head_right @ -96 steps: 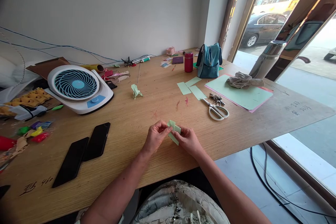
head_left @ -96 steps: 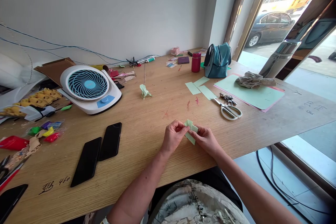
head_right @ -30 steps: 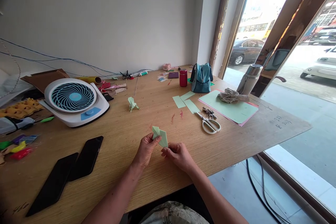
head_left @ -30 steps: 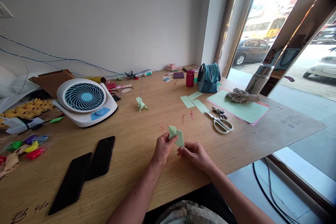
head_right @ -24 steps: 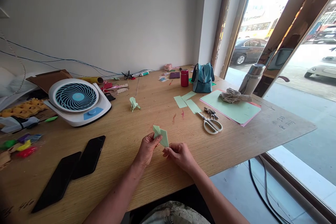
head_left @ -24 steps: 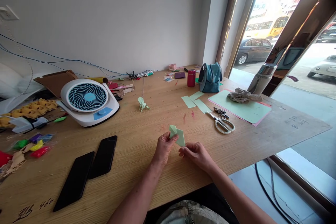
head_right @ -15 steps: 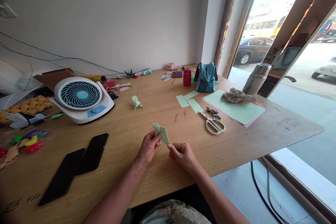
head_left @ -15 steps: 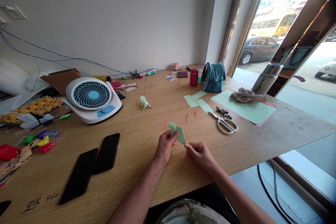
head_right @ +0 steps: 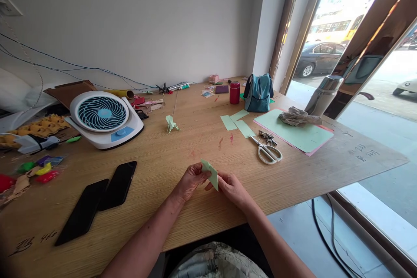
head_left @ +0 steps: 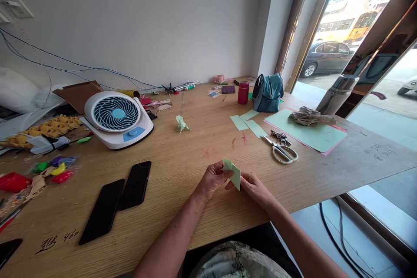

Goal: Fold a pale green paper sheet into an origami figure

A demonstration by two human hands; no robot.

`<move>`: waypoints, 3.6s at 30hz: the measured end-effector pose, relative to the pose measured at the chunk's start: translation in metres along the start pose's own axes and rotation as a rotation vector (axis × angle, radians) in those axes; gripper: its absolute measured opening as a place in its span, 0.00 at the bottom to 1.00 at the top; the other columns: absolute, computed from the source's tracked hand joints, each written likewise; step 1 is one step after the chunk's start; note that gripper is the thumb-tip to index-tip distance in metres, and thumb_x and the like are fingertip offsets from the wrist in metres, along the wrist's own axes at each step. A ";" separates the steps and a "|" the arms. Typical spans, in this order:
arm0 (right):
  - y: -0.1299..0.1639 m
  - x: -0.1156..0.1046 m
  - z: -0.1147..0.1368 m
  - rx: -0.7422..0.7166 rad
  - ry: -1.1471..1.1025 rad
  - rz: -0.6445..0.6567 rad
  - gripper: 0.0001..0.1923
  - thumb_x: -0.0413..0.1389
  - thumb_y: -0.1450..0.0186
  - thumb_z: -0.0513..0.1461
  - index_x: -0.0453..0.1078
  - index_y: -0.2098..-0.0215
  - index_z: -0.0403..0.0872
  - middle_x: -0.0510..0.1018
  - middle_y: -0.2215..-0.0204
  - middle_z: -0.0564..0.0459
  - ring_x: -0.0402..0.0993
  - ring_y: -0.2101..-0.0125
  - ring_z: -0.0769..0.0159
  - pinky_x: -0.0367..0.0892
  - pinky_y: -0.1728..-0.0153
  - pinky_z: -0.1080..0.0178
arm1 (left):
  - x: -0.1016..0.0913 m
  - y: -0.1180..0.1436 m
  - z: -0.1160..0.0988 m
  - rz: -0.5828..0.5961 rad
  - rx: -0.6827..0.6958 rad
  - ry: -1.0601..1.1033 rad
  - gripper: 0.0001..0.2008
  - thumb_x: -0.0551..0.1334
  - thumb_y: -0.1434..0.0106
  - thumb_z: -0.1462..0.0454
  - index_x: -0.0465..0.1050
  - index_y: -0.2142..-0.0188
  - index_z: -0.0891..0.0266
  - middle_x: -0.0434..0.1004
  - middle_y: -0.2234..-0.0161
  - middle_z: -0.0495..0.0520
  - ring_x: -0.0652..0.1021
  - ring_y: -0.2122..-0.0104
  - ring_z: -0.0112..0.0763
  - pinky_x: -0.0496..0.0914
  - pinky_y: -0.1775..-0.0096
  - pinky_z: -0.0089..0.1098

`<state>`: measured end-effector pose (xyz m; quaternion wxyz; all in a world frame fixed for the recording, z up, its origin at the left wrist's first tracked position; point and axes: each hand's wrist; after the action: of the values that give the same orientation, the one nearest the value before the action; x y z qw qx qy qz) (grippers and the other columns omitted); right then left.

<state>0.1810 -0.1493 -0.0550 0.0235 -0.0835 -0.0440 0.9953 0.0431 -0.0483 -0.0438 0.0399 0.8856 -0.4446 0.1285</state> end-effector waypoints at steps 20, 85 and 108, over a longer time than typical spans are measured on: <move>0.003 0.007 -0.008 0.010 -0.020 -0.068 0.27 0.53 0.34 0.58 0.77 0.69 0.42 0.81 0.75 0.47 0.73 0.75 0.65 0.65 0.71 0.65 | 0.000 -0.001 0.004 -0.143 0.026 -0.146 0.18 0.70 0.46 0.54 0.66 0.76 0.64 0.63 0.78 0.44 0.63 0.76 0.22 0.59 0.72 0.26; -0.004 0.013 -0.028 0.047 0.001 -0.243 0.28 0.55 0.37 0.58 0.72 0.76 0.42 0.77 0.81 0.52 0.63 0.84 0.73 0.55 0.83 0.69 | -0.003 -0.005 0.005 -0.107 -0.117 -0.167 0.20 0.73 0.52 0.51 0.74 0.73 0.65 0.70 0.77 0.47 0.66 0.77 0.22 0.60 0.73 0.24; 0.000 0.005 -0.007 -0.028 -0.063 -0.119 0.26 0.55 0.37 0.59 0.76 0.69 0.44 0.76 0.75 0.53 0.68 0.75 0.68 0.65 0.71 0.66 | -0.010 -0.005 -0.001 -0.080 -0.021 -0.045 0.18 0.73 0.49 0.52 0.73 0.71 0.64 0.66 0.79 0.44 0.60 0.80 0.19 0.55 0.76 0.26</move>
<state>0.1776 -0.1488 -0.0622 0.0803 -0.0498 -0.0636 0.9935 0.0417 -0.0374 -0.0449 0.0444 0.9049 -0.4108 0.1021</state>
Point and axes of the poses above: each hand's wrist, its own y-axis away from the middle knuckle, its own x-axis out of the palm, z = x × y
